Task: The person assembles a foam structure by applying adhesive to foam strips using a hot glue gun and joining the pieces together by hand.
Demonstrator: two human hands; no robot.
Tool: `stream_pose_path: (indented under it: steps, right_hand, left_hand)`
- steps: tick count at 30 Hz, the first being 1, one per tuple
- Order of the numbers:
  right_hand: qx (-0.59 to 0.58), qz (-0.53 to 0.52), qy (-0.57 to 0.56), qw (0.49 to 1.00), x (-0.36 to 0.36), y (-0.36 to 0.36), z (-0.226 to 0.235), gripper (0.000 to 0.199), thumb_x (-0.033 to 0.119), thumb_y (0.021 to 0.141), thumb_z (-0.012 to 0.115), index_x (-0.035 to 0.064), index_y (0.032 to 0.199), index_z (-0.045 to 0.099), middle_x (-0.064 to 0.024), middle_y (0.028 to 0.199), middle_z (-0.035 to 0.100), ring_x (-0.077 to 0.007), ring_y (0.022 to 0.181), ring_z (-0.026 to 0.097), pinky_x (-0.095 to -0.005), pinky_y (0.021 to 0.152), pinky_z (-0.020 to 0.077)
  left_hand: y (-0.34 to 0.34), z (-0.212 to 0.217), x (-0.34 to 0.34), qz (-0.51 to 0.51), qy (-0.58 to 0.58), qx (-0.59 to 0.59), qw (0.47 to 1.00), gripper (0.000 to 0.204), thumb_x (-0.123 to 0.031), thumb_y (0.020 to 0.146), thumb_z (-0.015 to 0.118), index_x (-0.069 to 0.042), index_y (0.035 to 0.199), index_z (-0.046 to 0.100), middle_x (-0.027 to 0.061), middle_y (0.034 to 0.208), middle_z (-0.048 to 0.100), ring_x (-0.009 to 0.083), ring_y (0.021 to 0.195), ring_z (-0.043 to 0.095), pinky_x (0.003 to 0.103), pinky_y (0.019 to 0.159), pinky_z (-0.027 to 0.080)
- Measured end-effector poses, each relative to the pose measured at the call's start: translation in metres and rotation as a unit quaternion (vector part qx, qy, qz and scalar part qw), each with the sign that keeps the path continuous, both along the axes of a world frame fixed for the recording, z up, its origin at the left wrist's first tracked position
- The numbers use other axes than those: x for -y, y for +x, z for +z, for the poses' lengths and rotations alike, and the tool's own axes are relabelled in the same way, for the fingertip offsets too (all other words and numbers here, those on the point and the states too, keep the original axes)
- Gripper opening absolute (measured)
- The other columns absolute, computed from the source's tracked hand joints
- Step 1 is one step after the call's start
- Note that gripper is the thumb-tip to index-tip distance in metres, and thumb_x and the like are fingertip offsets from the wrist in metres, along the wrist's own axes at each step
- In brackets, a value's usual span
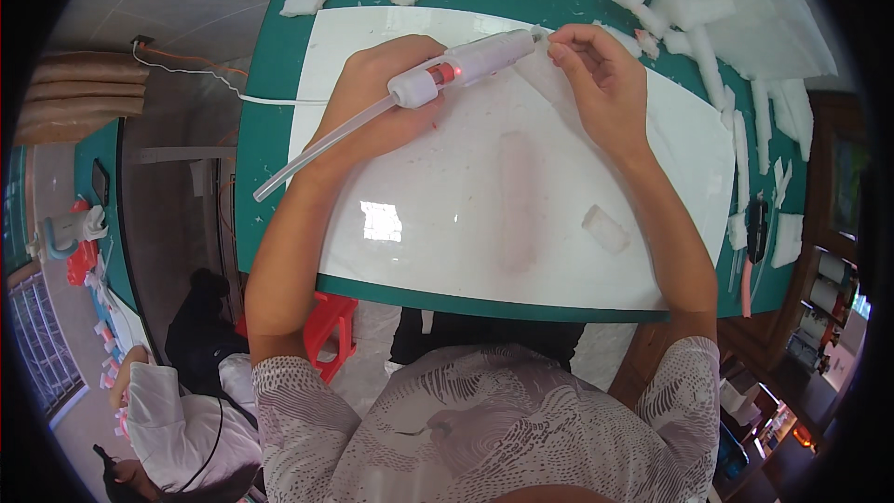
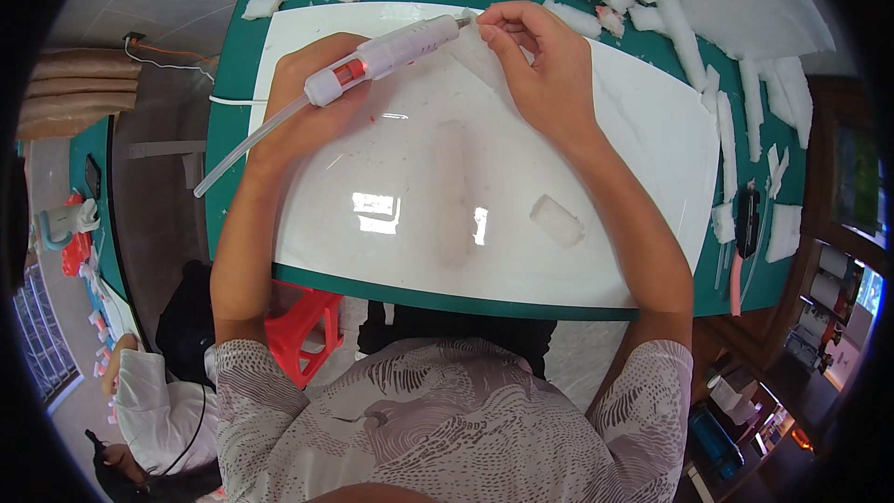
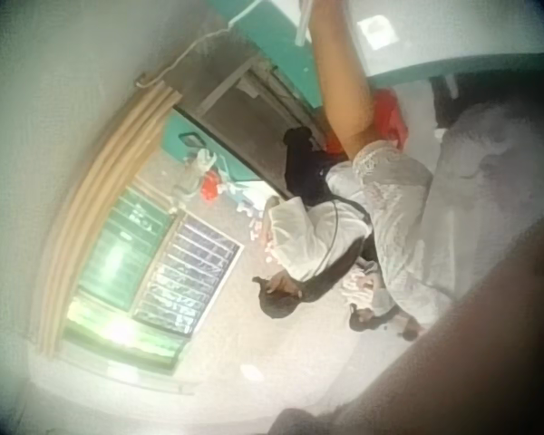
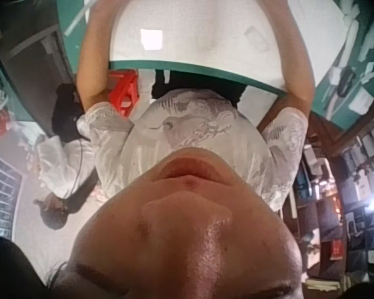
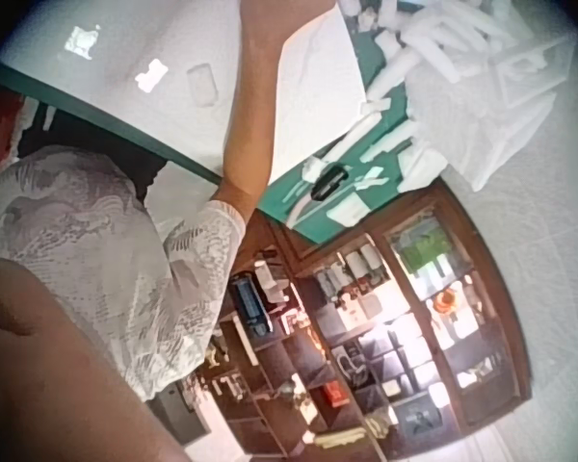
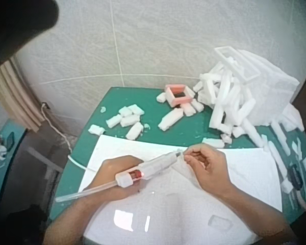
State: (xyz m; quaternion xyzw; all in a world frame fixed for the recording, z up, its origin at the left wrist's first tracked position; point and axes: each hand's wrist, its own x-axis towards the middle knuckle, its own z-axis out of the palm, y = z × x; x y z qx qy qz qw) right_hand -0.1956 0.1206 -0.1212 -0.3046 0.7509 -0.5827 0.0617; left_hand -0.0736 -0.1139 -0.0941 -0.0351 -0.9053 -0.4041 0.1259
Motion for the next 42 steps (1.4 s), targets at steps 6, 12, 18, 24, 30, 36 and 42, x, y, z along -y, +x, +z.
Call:
stream_pose_path:
  steps: [6, 12, 18, 24, 30, 36, 42]
  right_hand:
    - [-0.011, 0.001, -0.002, 1.000, 0.0009, -0.0004, -0.0009, 0.015, 0.002, 0.097, 0.065, -0.0037, 0.111, 0.066, -0.0054, 0.105, 0.067, -0.0116, 0.098, 0.064, -0.0251, 0.090, 0.0506]
    - [-0.043, -0.019, -0.016, 0.999, 0.0023, -0.0007, -0.0026, 0.012, 0.006, 0.095, 0.068, -0.0011, 0.105, 0.070, -0.0067, 0.097, 0.072, -0.0112, 0.086, 0.068, -0.0247, 0.084, 0.0548]
    - [-0.040, -0.016, -0.017, 0.999, 0.0023, -0.0006, -0.0021, 0.012, 0.004, 0.094, 0.068, -0.0012, 0.105, 0.069, -0.0066, 0.096, 0.072, -0.0114, 0.085, 0.068, -0.0248, 0.083, 0.0546]
    - [-0.040, -0.016, -0.019, 0.999, 0.0030, -0.0001, -0.0016, 0.012, 0.005, 0.094, 0.068, -0.0011, 0.104, 0.069, -0.0067, 0.096, 0.072, -0.0118, 0.085, 0.068, -0.0250, 0.083, 0.0546]
    - [-0.053, -0.017, -0.024, 0.998, 0.0034, 0.0004, -0.0009, 0.012, 0.005, 0.094, 0.068, -0.0011, 0.104, 0.069, -0.0067, 0.096, 0.072, -0.0120, 0.085, 0.068, -0.0253, 0.083, 0.0547]
    - [-0.068, -0.020, -0.011, 0.997, 0.0028, -0.0002, -0.0027, 0.012, 0.005, 0.094, 0.068, -0.0007, 0.104, 0.069, -0.0067, 0.096, 0.072, -0.0126, 0.085, 0.069, -0.0256, 0.084, 0.0549]
    - [-0.061, -0.028, -0.013, 0.998, 0.0039, 0.0018, 0.0003, 0.011, 0.006, 0.093, 0.068, -0.0005, 0.103, 0.069, -0.0070, 0.095, 0.072, -0.0128, 0.084, 0.069, -0.0251, 0.082, 0.0550]
  left_hand:
    - [-0.0009, -0.0023, 0.0001, 0.001, 0.014, -0.010, 1.000, 0.025, -0.004, 0.075, 0.070, 0.000, 0.100, 0.071, 0.0161, 0.093, 0.072, 0.0315, 0.081, 0.070, 0.036, 0.075, 0.055]
    - [-0.0017, -0.0049, 0.0000, 0.004, 0.012, -0.025, 1.000, 0.024, -0.006, 0.073, 0.071, -0.001, 0.097, 0.071, 0.0156, 0.090, 0.071, 0.0330, 0.079, 0.069, 0.038, 0.074, 0.055]
    - [-0.0014, -0.0049, -0.0006, 0.006, 0.011, -0.019, 1.000, 0.025, -0.007, 0.073, 0.071, -0.001, 0.097, 0.071, 0.0153, 0.091, 0.071, 0.0330, 0.080, 0.069, 0.038, 0.075, 0.055]
    - [-0.0018, -0.0067, 0.0000, 0.003, 0.006, -0.025, 1.000, 0.025, -0.006, 0.073, 0.071, -0.001, 0.098, 0.071, 0.0156, 0.092, 0.071, 0.0333, 0.080, 0.069, 0.038, 0.075, 0.056]
    - [-0.0017, -0.0047, -0.0008, 0.000, 0.005, -0.028, 1.000, 0.024, -0.006, 0.074, 0.071, -0.001, 0.097, 0.071, 0.0151, 0.091, 0.071, 0.0334, 0.080, 0.069, 0.038, 0.075, 0.055]
    - [-0.0017, -0.0054, -0.0014, 0.001, 0.001, -0.028, 1.000, 0.024, -0.006, 0.074, 0.071, -0.001, 0.098, 0.071, 0.0150, 0.091, 0.071, 0.0332, 0.081, 0.069, 0.038, 0.075, 0.055]
    - [-0.0017, -0.0057, -0.0009, -0.002, 0.005, -0.036, 0.999, 0.024, -0.005, 0.074, 0.071, -0.002, 0.098, 0.071, 0.0147, 0.093, 0.071, 0.0328, 0.081, 0.069, 0.037, 0.076, 0.055]
